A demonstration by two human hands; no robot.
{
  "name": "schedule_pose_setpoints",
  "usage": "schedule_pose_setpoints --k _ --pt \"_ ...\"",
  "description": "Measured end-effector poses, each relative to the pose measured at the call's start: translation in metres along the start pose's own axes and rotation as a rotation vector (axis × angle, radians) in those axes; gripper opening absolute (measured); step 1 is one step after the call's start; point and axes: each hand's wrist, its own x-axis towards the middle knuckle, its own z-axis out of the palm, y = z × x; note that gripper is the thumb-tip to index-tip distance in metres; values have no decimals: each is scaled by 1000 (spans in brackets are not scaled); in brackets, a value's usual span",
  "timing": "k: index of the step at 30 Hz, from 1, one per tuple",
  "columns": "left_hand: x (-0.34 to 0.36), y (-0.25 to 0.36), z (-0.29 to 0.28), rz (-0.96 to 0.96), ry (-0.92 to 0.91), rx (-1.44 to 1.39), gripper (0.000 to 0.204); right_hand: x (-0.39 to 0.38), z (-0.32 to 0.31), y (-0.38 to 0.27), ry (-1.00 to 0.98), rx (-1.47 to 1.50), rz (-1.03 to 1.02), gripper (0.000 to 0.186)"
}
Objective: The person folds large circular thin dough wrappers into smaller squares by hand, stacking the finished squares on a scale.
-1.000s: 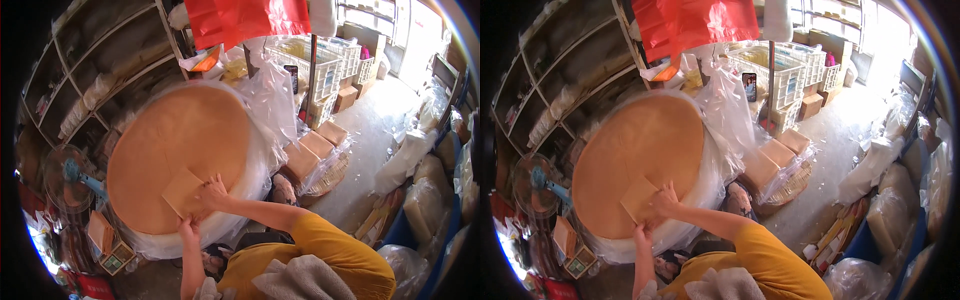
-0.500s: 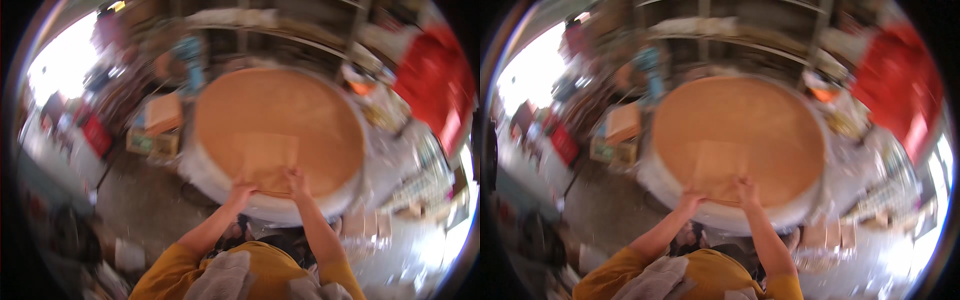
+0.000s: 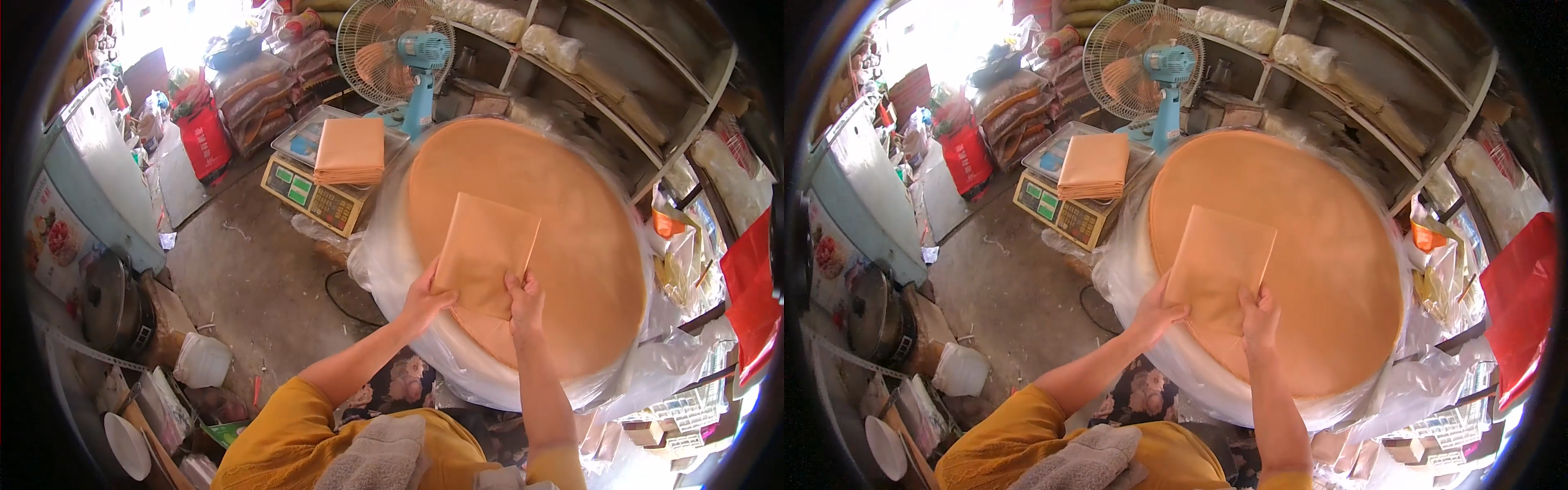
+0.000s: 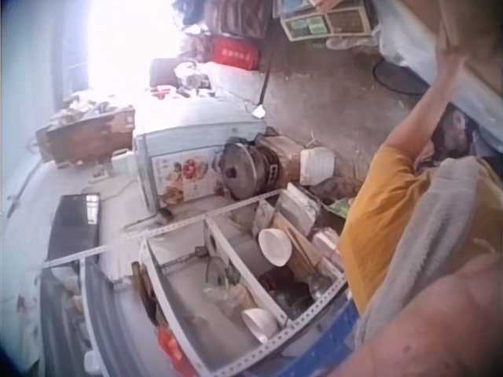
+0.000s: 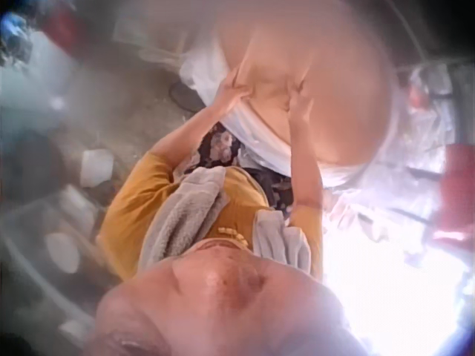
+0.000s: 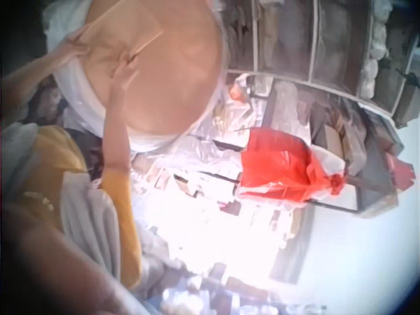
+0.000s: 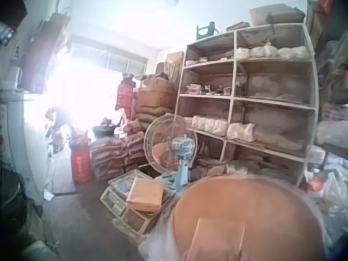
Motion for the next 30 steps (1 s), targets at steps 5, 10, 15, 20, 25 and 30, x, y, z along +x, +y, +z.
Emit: schedule_pose_setpoints --k 5,10,15,20,25,30 --pt "3 39 6 383 216 931 78 5 16 -76 58 -755 -503 19" --pt "22 108 30 934 -193 1862 60 3 42 -131 -425 -1357 -996 22" --pt "78 151 -13 318 -57 1654 42 -8 24 -159 -211 -1280 -1062 26" --pt "127 231 -92 382 387 672 53 -33 -51 -118 1 -1072 -631 29" --pt "207 239 -215 171 533 454 63 -68 -126 -39 -6 -1080 -301 31" --pt "210 232 -226 65 609 584 60 -106 -158 -8 67 -1005 -147 32"
